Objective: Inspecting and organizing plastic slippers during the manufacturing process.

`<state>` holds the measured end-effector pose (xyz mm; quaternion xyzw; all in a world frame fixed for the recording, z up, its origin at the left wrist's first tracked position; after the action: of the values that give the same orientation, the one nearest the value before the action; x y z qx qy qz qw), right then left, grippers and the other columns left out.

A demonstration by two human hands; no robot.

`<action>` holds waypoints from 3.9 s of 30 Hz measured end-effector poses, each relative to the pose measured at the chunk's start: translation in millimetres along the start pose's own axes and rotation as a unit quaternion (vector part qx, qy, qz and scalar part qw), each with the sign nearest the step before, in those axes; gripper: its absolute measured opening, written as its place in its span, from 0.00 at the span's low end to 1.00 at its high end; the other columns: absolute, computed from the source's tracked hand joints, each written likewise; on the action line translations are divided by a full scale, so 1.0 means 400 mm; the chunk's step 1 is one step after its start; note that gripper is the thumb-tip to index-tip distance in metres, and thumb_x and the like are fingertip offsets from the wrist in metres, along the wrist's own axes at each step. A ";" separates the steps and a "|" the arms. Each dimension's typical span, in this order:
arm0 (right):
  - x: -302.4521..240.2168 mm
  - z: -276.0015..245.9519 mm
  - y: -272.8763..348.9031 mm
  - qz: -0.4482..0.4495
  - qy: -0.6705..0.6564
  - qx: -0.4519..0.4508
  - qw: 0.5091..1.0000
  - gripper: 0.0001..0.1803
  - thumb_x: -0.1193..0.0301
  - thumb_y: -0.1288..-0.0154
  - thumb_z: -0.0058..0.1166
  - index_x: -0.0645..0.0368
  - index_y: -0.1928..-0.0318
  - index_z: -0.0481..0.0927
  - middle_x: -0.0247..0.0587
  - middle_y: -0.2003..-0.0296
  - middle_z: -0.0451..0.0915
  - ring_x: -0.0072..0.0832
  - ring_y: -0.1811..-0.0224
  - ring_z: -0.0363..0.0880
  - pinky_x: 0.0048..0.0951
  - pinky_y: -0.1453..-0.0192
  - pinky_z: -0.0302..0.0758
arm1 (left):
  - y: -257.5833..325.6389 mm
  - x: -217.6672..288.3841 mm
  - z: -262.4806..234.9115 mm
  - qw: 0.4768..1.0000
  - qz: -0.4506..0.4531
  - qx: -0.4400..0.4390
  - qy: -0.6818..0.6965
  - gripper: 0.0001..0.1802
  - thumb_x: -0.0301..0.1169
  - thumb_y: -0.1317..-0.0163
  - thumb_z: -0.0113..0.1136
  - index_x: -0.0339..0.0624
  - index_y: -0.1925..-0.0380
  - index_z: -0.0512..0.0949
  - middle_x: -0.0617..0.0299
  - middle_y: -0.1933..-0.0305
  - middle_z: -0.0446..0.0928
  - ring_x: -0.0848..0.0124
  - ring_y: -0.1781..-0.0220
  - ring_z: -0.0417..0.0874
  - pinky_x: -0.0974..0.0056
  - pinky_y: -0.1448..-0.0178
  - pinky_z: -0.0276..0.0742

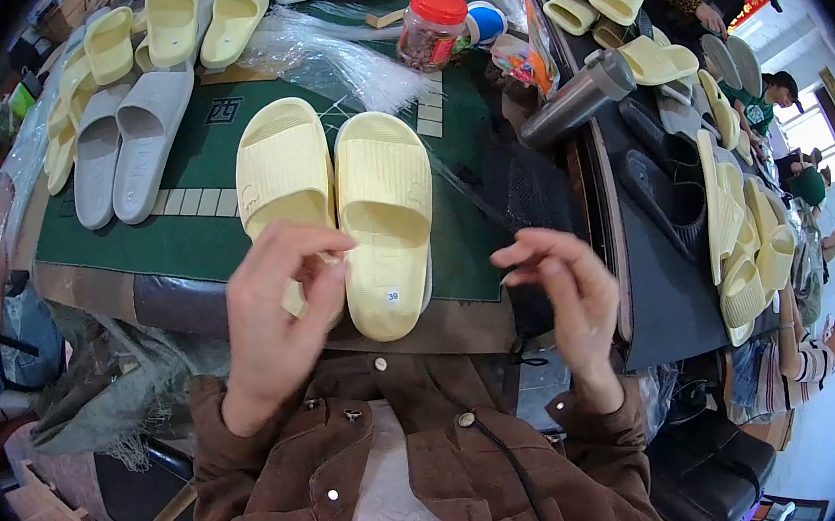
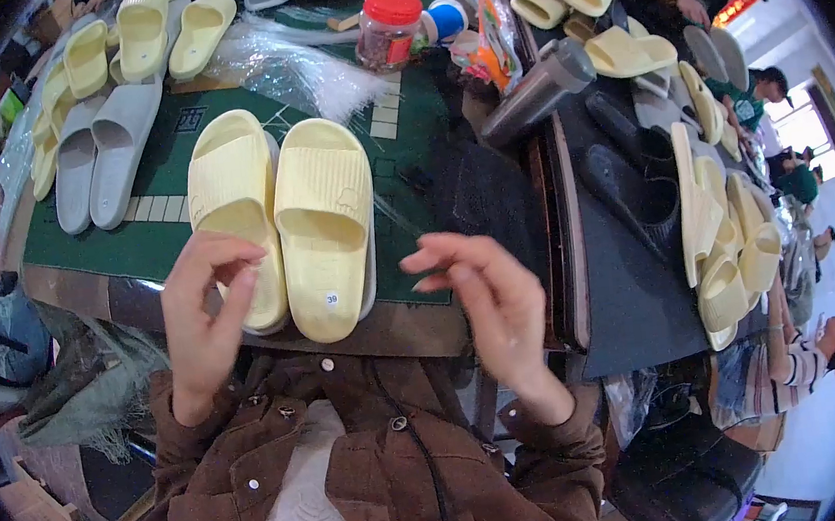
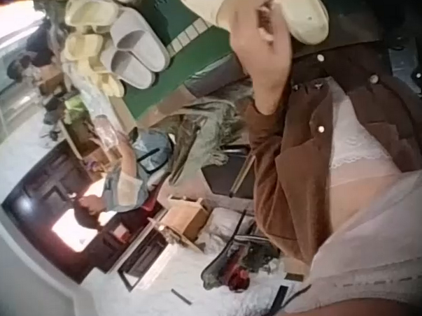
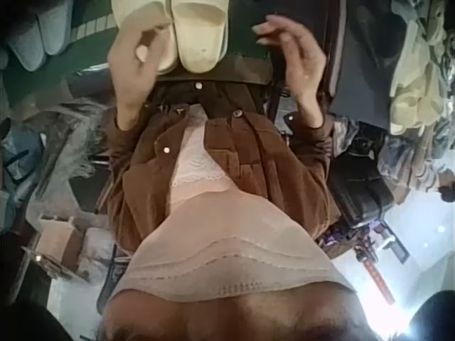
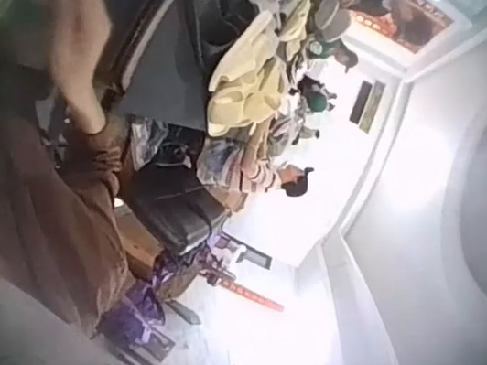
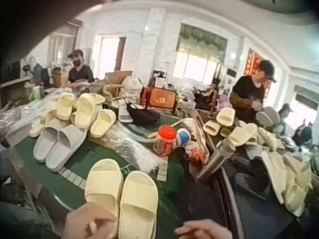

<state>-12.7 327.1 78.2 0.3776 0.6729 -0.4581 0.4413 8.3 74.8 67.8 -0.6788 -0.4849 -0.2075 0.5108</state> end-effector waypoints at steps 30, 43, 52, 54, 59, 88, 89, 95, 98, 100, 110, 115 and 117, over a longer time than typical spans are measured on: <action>0.096 0.097 0.044 0.183 -0.164 -0.055 0.968 0.13 0.81 0.32 0.40 0.57 0.49 0.59 0.44 0.72 0.78 0.14 0.84 0.67 0.12 0.82 0.59 | 0.118 -0.090 -0.007 0.982 0.138 -0.069 -0.113 0.09 0.21 0.53 0.65 0.38 0.75 0.73 0.59 0.72 0.73 0.61 0.71 0.75 0.61 0.67 0.73; 0.183 0.183 -0.017 0.198 -0.142 -0.130 0.961 0.09 0.77 0.30 0.42 0.64 0.53 0.72 0.34 0.68 0.79 0.13 0.76 0.73 0.14 0.76 0.67 | 0.113 -0.114 0.016 0.982 0.131 -0.054 -0.125 0.09 0.21 0.52 0.64 0.38 0.74 0.72 0.58 0.72 0.73 0.60 0.70 0.76 0.61 0.65 0.73; 0.169 0.247 -0.087 -0.081 0.138 -0.097 0.982 0.23 0.78 0.36 0.48 0.72 0.42 0.65 0.60 0.47 0.69 0.51 0.44 0.69 0.37 0.40 0.66 | 0.042 -0.141 0.044 0.974 0.059 -0.087 -0.202 0.42 0.43 0.49 0.68 0.28 0.41 0.62 0.42 0.39 0.64 0.49 0.38 0.67 0.55 0.36 0.65; 0.171 0.251 -0.097 -0.047 0.128 -0.130 0.982 0.24 0.75 0.34 0.47 0.74 0.40 0.62 0.62 0.44 0.66 0.53 0.39 0.62 0.41 0.36 0.61 | 0.037 -0.139 0.056 0.974 0.036 -0.094 -0.203 0.46 0.43 0.52 0.70 0.27 0.39 0.59 0.41 0.37 0.61 0.49 0.36 0.65 0.55 0.34 0.64; 0.173 0.262 -0.110 -0.020 0.165 -0.149 0.975 0.27 0.66 0.30 0.43 0.74 0.39 0.59 0.64 0.45 0.66 0.55 0.40 0.61 0.46 0.35 0.57 | 0.031 -0.168 0.085 0.972 -0.019 -0.065 -0.224 0.56 0.39 0.58 0.74 0.27 0.35 0.51 0.37 0.34 0.54 0.45 0.33 0.60 0.52 0.32 0.60; 0.125 0.211 -0.092 -0.145 0.164 -0.079 0.973 0.17 0.76 0.38 0.52 0.65 0.48 0.73 0.53 0.52 0.75 0.48 0.49 0.74 0.39 0.48 0.72 | -0.033 -0.240 0.134 0.947 -0.022 0.006 -0.320 0.25 0.30 0.52 0.63 0.28 0.56 0.68 0.37 0.52 0.67 0.40 0.48 0.68 0.46 0.43 0.65; 0.114 0.195 -0.100 -0.143 0.140 -0.058 0.978 0.13 0.78 0.38 0.52 0.63 0.52 0.77 0.50 0.55 0.78 0.46 0.53 0.78 0.37 0.52 0.75 | -0.031 -0.239 0.139 0.948 -0.020 0.006 -0.317 0.25 0.30 0.52 0.63 0.28 0.56 0.68 0.37 0.52 0.67 0.40 0.48 0.68 0.46 0.43 0.65; 0.108 0.117 -0.180 -0.101 0.154 0.036 0.982 0.09 0.79 0.38 0.50 0.63 0.57 0.79 0.46 0.63 0.79 0.36 0.63 0.79 0.28 0.60 0.74 | -0.003 -0.195 0.165 0.960 -0.008 0.008 -0.278 0.22 0.30 0.53 0.61 0.27 0.60 0.68 0.38 0.56 0.68 0.42 0.51 0.69 0.46 0.44 0.64; 0.157 0.097 -0.220 -0.121 0.214 0.044 0.968 0.13 0.79 0.36 0.49 0.62 0.51 0.78 0.40 0.58 0.79 0.23 0.63 0.76 0.23 0.57 0.72 | 0.020 -0.165 0.177 0.959 -0.014 -0.018 -0.282 0.23 0.30 0.54 0.61 0.28 0.60 0.69 0.39 0.57 0.68 0.42 0.52 0.70 0.47 0.44 0.64; 0.189 0.093 -0.231 -0.101 0.218 0.043 0.970 0.16 0.78 0.36 0.49 0.60 0.48 0.77 0.42 0.55 0.79 0.25 0.62 0.76 0.25 0.55 0.73 | 0.047 -0.154 0.191 0.959 -0.019 -0.036 -0.279 0.23 0.30 0.55 0.62 0.29 0.60 0.69 0.40 0.56 0.68 0.44 0.51 0.69 0.48 0.43 0.64; 0.250 0.105 -0.230 0.044 0.154 -0.030 0.987 0.10 0.74 0.38 0.54 0.62 0.56 0.82 0.38 0.65 0.82 0.19 0.65 0.78 0.22 0.58 0.73 | 0.070 -0.141 0.199 0.955 -0.028 -0.069 -0.288 0.24 0.30 0.56 0.63 0.31 0.58 0.70 0.44 0.54 0.68 0.46 0.48 0.69 0.48 0.40 0.62; 0.251 0.113 -0.247 0.028 0.107 -0.024 0.994 0.09 0.75 0.36 0.52 0.62 0.57 0.82 0.34 0.66 0.82 0.16 0.64 0.77 0.19 0.58 0.72 | 0.065 -0.140 0.202 0.956 -0.013 -0.050 -0.288 0.23 0.31 0.57 0.63 0.31 0.60 0.71 0.45 0.55 0.68 0.48 0.51 0.71 0.49 0.43 0.65; 0.250 0.122 -0.270 0.038 0.025 -0.019 0.999 0.09 0.74 0.35 0.52 0.62 0.57 0.82 0.34 0.64 0.82 0.16 0.62 0.77 0.19 0.57 0.72 | 0.065 -0.142 0.204 0.956 -0.013 -0.050 -0.290 0.23 0.31 0.57 0.64 0.32 0.60 0.71 0.45 0.55 0.69 0.48 0.51 0.72 0.49 0.43 0.66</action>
<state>-131.6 259.3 5.5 0.4057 0.6772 -0.4186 0.4490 -11.6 122.2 -20.9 -0.7280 -0.6102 -0.0320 0.3111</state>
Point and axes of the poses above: each hand's wrist, its own y-axis away from the middle knuckle, its own z-axis out of the palm, x = y × z, the point moved 2 cm from there along -y, towards the middle knuckle
